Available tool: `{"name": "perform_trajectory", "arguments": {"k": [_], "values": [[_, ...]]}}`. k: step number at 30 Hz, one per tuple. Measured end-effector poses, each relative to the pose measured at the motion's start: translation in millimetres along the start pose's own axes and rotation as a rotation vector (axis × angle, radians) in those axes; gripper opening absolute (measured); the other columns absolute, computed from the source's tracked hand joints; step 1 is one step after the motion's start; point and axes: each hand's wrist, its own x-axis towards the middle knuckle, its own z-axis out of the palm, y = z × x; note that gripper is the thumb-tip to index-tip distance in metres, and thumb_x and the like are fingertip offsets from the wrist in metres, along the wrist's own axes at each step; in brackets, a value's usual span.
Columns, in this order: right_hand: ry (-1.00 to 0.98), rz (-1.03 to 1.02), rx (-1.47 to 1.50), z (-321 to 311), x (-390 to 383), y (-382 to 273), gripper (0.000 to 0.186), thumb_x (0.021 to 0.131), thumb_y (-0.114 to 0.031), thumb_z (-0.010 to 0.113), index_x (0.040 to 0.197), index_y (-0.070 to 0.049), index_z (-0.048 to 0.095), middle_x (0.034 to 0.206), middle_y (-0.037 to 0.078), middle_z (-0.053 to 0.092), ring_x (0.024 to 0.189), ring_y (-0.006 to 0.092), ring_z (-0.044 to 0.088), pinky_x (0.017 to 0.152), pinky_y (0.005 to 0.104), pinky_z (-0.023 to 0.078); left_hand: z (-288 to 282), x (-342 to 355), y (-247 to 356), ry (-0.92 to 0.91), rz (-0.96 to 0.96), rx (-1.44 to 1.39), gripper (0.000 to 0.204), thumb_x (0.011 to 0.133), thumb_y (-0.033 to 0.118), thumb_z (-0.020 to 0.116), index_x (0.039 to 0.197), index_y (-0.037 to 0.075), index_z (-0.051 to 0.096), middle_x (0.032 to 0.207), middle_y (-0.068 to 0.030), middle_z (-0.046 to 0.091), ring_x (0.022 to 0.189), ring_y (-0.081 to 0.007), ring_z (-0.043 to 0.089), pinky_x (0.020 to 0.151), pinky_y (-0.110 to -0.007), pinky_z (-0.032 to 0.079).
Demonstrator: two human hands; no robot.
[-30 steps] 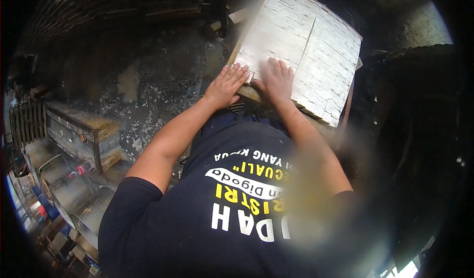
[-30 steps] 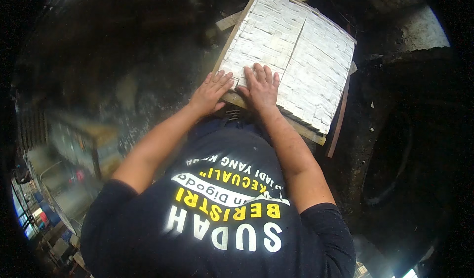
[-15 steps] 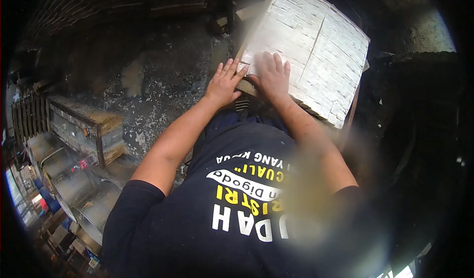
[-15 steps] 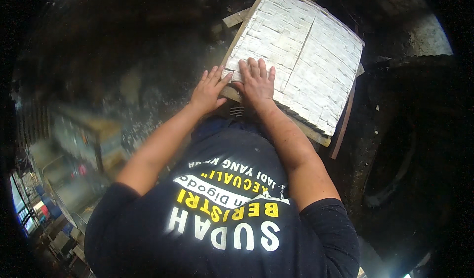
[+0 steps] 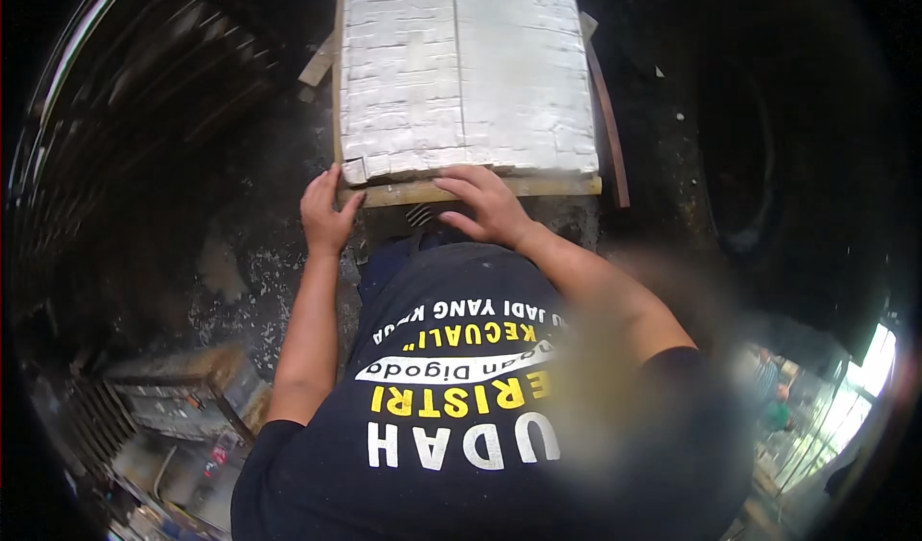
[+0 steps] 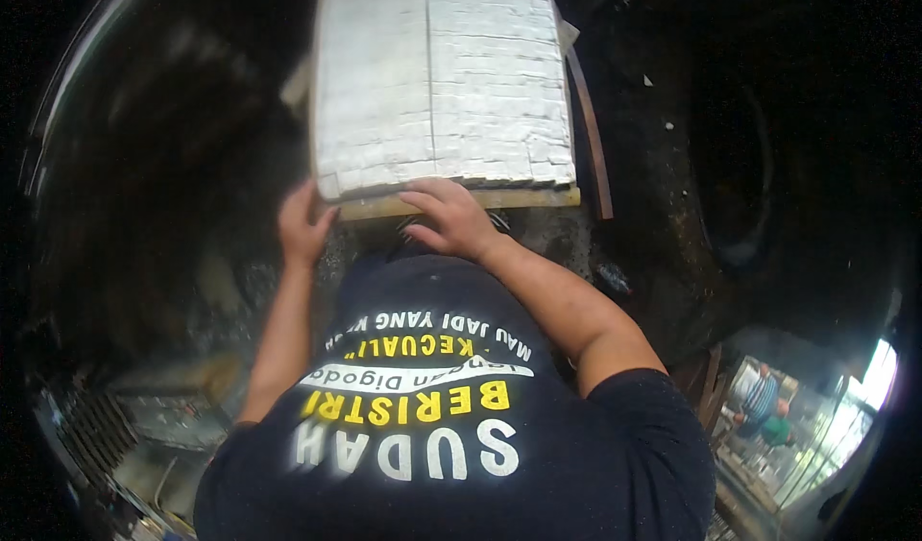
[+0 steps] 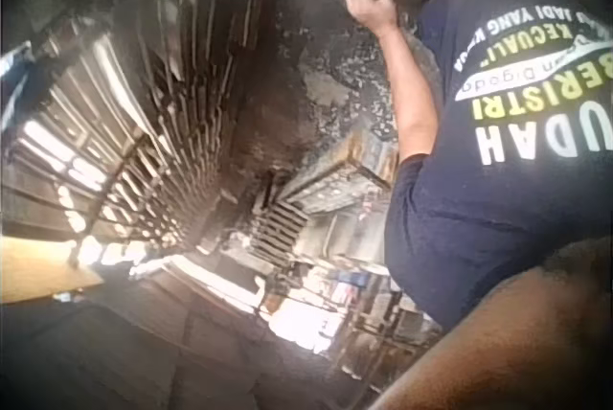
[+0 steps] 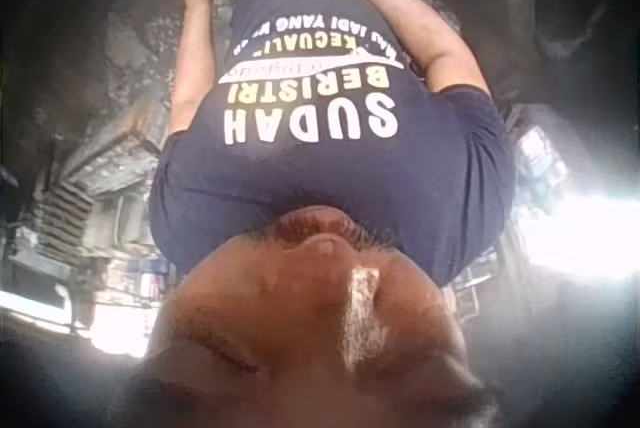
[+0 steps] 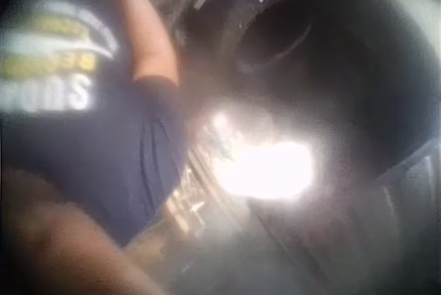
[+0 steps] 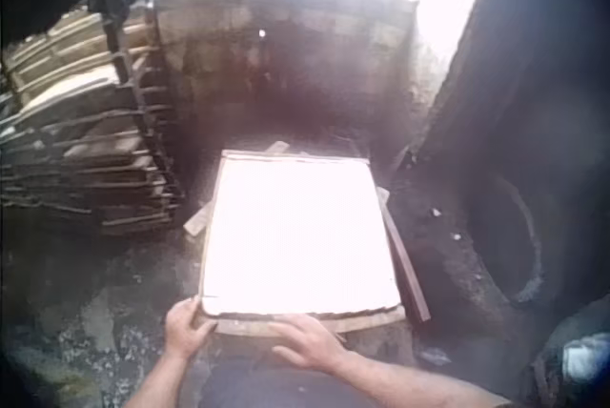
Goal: The person deep fries tofu in a large outdoor vat using a long-handled scoop and then transfers the cooked tofu into plastic crates by hand.
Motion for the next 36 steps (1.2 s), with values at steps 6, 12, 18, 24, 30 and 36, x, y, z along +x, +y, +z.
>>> {"name": "perform_trajectory", "arguments": {"k": [6, 12, 18, 24, 30, 36], "values": [[0.064, 0.553, 0.135, -46, -118, 9, 0.038, 0.088, -0.022, 0.075, 0.122, -0.007, 0.068, 0.117, 0.016, 0.069, 0.112, 0.0353, 0.064, 0.097, 0.0411, 0.052, -5, 43, -11, -0.057, 0.233, 0.011, 0.065, 0.071, 0.017, 0.089, 0.131, 0.005, 0.066, 0.107, -0.0121, 0.071, 0.096, -0.0318, 0.064, 0.090, -0.040, 0.052], [0.340, 0.584, -0.139, -87, -160, 35, 0.040, 0.092, -0.022, 0.069, 0.128, -0.004, 0.065, 0.125, 0.015, 0.067, 0.120, 0.0377, 0.061, 0.103, 0.0444, 0.047, -2, 32, 54, -0.037, 0.222, 0.100, 0.099, 0.075, 0.035, 0.087, 0.152, -0.003, 0.040, 0.145, -0.0261, 0.050, 0.134, -0.0428, 0.047, 0.115, -0.050, 0.035], [0.352, 0.578, -0.236, -107, -157, 129, 0.060, 0.103, -0.034, 0.053, 0.155, -0.006, 0.041, 0.159, 0.016, 0.043, 0.150, 0.0404, 0.033, 0.119, 0.0501, 0.030, 137, 73, 244, -0.458, 0.393, 0.034, 0.125, 0.078, 0.065, 0.076, 0.160, -0.006, 0.015, 0.168, -0.0268, 0.015, 0.156, -0.0432, 0.013, 0.126, -0.056, 0.014], [0.205, 0.683, -0.261, -96, -113, 166, 0.073, 0.105, -0.050, 0.043, 0.161, -0.007, 0.028, 0.168, 0.018, 0.026, 0.156, 0.0376, 0.021, 0.123, 0.0578, 0.017, 242, 101, 302, -0.368, 0.620, 0.337, 0.115, 0.077, 0.062, 0.073, 0.159, -0.003, 0.025, 0.168, -0.0232, 0.019, 0.157, -0.0392, 0.014, 0.126, -0.058, 0.013], [0.564, 0.543, 0.868, -114, -111, 166, 0.065, 0.111, -0.039, 0.037, 0.159, 0.005, 0.026, 0.165, 0.020, 0.030, 0.155, 0.0316, 0.026, 0.125, 0.0442, 0.022, 230, 113, 303, -0.492, 0.595, 0.087, 0.107, 0.084, 0.060, 0.065, 0.158, -0.006, 0.024, 0.167, -0.0227, 0.022, 0.158, -0.0387, 0.014, 0.125, -0.058, 0.012], [0.753, 0.706, 1.681, -124, -106, 158, 0.066, 0.113, -0.041, 0.031, 0.157, 0.008, 0.027, 0.165, 0.018, 0.031, 0.151, 0.0237, 0.033, 0.123, 0.0344, 0.027, 222, 112, 333, -0.440, 0.504, 0.087, 0.116, 0.081, 0.064, 0.071, 0.156, -0.009, 0.023, 0.166, -0.0288, 0.020, 0.154, -0.0473, 0.017, 0.124, -0.057, 0.017]]}}
